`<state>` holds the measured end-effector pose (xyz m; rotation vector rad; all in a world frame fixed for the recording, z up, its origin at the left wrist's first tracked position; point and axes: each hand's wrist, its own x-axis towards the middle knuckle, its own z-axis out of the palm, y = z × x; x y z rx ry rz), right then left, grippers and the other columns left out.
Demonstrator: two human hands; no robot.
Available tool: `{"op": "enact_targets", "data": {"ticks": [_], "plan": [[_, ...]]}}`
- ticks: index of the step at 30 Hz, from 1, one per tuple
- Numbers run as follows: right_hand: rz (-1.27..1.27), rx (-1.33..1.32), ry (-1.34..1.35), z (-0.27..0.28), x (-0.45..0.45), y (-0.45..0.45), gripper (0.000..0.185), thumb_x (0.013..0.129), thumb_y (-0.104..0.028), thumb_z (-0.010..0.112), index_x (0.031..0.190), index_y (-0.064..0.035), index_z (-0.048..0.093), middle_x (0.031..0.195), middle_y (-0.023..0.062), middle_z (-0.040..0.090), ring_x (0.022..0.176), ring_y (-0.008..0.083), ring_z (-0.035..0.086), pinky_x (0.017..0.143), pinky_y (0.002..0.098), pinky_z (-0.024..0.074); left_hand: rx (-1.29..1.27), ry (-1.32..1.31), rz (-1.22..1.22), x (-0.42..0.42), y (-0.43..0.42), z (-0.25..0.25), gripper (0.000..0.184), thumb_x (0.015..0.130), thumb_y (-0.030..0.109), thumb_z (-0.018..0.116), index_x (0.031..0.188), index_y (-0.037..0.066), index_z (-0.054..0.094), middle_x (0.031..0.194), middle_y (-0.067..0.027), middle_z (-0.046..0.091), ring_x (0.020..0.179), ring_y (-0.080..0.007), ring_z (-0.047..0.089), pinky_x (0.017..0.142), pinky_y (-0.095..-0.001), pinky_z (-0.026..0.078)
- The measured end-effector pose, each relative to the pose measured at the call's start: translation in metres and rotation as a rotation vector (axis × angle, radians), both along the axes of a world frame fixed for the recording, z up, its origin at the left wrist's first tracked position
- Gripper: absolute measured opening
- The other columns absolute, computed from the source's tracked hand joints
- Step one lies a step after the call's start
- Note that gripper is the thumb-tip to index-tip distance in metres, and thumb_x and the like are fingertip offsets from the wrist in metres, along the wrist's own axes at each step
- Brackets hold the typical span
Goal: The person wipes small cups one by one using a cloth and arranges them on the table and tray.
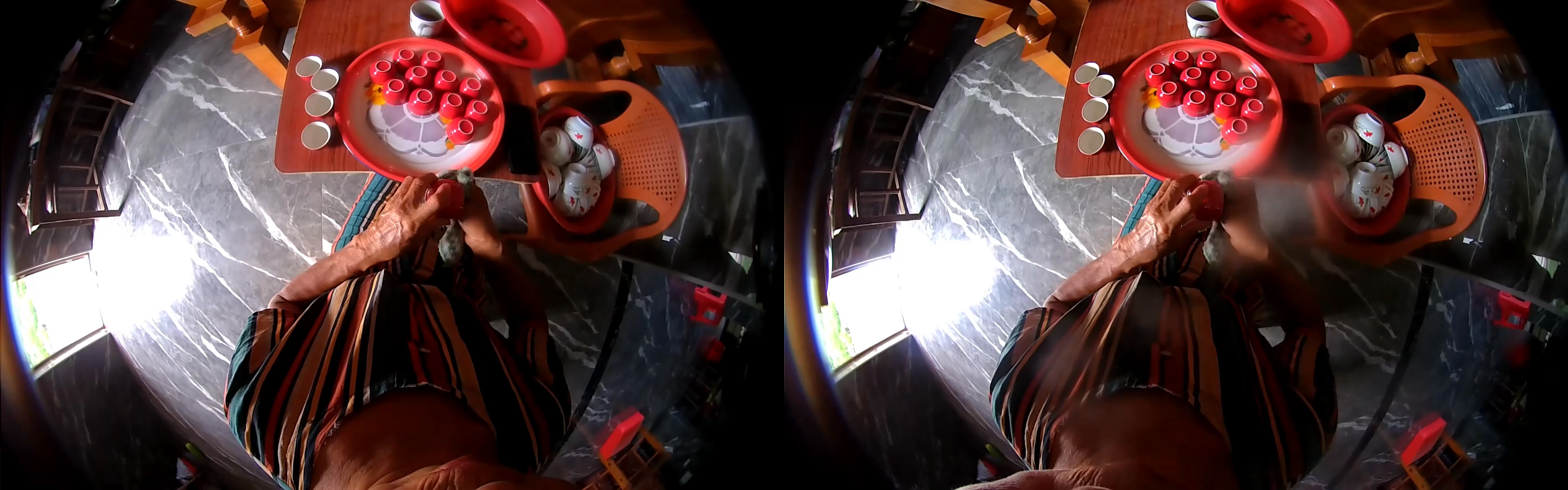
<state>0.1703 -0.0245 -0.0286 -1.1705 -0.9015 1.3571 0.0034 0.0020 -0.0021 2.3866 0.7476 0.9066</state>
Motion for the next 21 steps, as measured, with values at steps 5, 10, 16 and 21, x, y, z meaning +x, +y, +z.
{"op": "enact_targets", "data": {"ticks": [5,10,16,21], "plan": [[-0.157,0.315,-0.58,0.011,-0.003,-0.001,0.022,0.078,-0.005,0.065,0.099,0.0016,0.061,0.085,0.0105,0.066,0.078,0.0173,0.063,0.071,0.0323,0.051,-0.947,-0.414,-0.041,-0.005,0.001,-0.002,0.059,0.084,0.032,0.071,0.122,0.0,0.041,0.107,-0.0169,0.058,0.093,-0.0268,0.061,0.076,-0.0359,0.052],[-0.027,0.605,-1.088,0.052,0.006,-0.004,0.026,0.071,-0.016,0.076,0.089,-0.002,0.063,0.082,0.0132,0.064,0.07,0.0298,0.063,0.063,0.0409,0.0489,-1.514,-0.555,-0.261,-0.015,0.008,0.001,0.048,0.095,0.046,0.053,0.113,0.002,0.051,0.088,-0.008,0.061,0.073,-0.0116,0.061,0.064,-0.0252,0.049],[0.018,1.241,-1.142,0.047,0.012,0.005,0.054,0.069,-0.028,0.078,0.113,-0.0085,0.053,0.105,0.0136,0.058,0.074,0.0279,0.056,0.067,0.0402,0.0451,-1.259,-0.568,-0.339,-0.015,0.002,0.001,0.059,0.094,0.04,0.057,0.137,0.002,0.042,0.097,-0.0019,0.057,0.073,-0.0073,0.051,0.063,-0.0227,0.044],[-0.037,0.838,-0.864,0.051,0.002,0.008,0.044,0.069,-0.013,0.075,0.11,-0.005,0.058,0.088,0.0151,0.062,0.076,0.0309,0.062,0.066,0.0372,0.0486,-1.209,-0.506,-0.301,-0.017,0.012,0.01,0.058,0.092,0.034,0.062,0.136,0.004,0.04,0.1,-0.002,0.055,0.081,-0.0093,0.051,0.069,-0.0256,0.045]]}}
